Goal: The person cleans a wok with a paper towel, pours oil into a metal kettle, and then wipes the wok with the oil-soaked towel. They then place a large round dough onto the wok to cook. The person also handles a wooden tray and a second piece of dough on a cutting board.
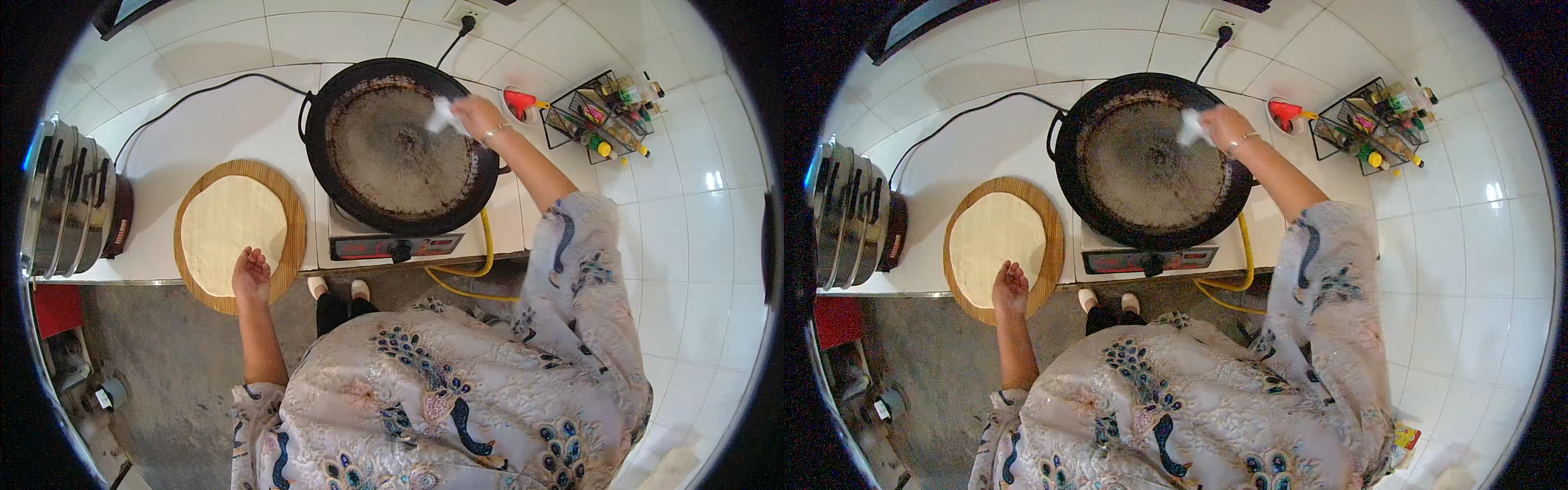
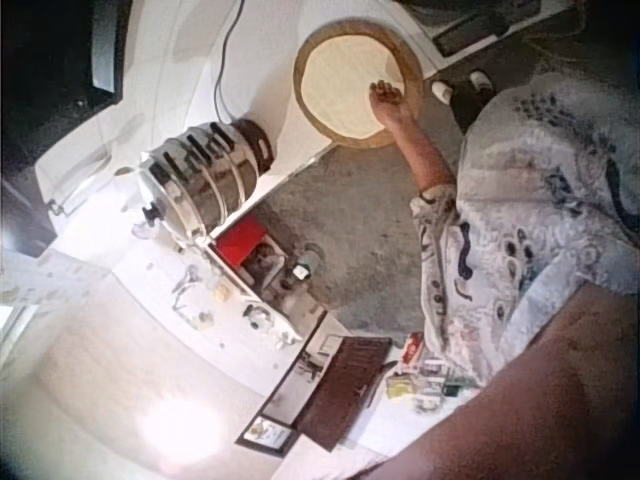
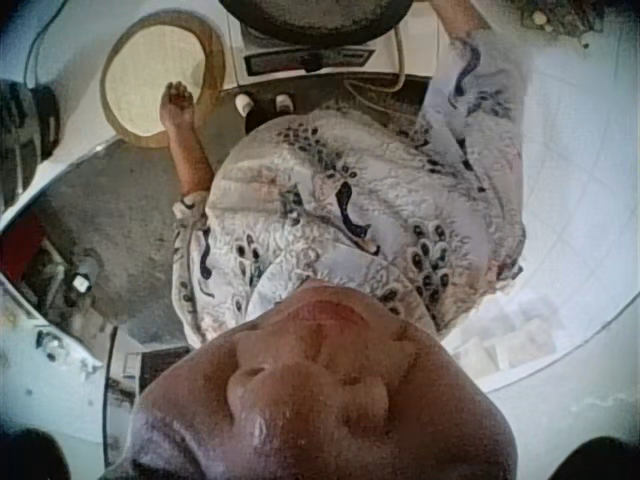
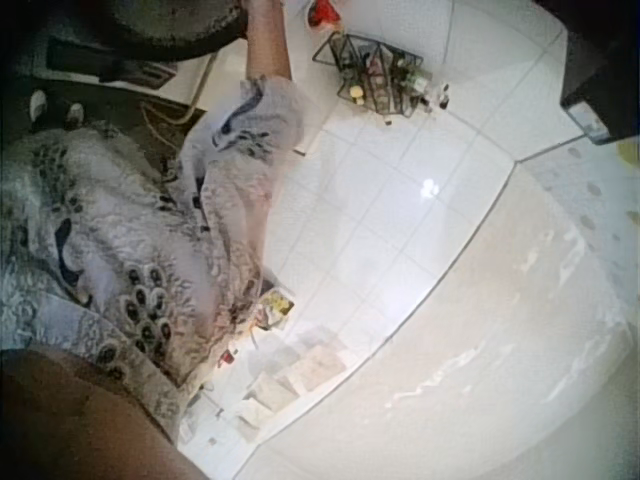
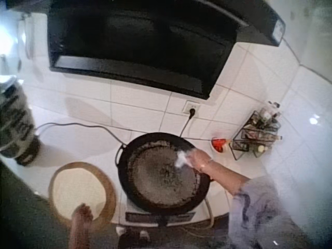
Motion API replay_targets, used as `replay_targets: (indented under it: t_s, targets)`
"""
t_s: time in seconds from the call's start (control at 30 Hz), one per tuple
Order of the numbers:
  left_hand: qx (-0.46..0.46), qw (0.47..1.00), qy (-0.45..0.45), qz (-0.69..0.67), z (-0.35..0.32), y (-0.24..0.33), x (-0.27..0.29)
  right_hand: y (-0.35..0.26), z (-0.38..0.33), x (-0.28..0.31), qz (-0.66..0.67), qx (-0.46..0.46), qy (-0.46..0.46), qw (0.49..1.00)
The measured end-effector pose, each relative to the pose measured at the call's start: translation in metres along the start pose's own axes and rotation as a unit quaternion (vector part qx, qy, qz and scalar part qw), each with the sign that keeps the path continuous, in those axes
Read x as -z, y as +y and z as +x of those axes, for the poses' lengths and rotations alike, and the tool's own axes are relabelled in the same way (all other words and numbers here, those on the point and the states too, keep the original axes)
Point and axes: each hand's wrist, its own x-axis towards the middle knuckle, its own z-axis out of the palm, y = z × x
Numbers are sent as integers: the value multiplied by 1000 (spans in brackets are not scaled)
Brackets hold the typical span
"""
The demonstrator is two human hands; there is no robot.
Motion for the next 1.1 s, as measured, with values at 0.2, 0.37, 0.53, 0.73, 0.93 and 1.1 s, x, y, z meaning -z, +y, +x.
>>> replay_targets:
  t_s: [0.2,0.37,0.53,0.73,0.93,1.1]
  targets:
    - [-7,1000,6,16,-13,-4,-4,-12,79,-79,50,106,106,987]
    - [-15,1000,-18,6,2,1,13,16,-1,-48,-155,-6,-200,967]
    - [-18,999,-29,0,8,-1,21,-90,-72,-6,-57,139,-465,872]
    - [-23,997,-65,-23,-10,7,-6,-128,2,-6,507,56,-116,852]
    - [-44,994,-97,-36,-40,33,-15,-48,95,-39,217,-200,134,946]
    - [-27,991,-127,-36,-57,32,-40,-120,137,-95,269,-62,139,951]
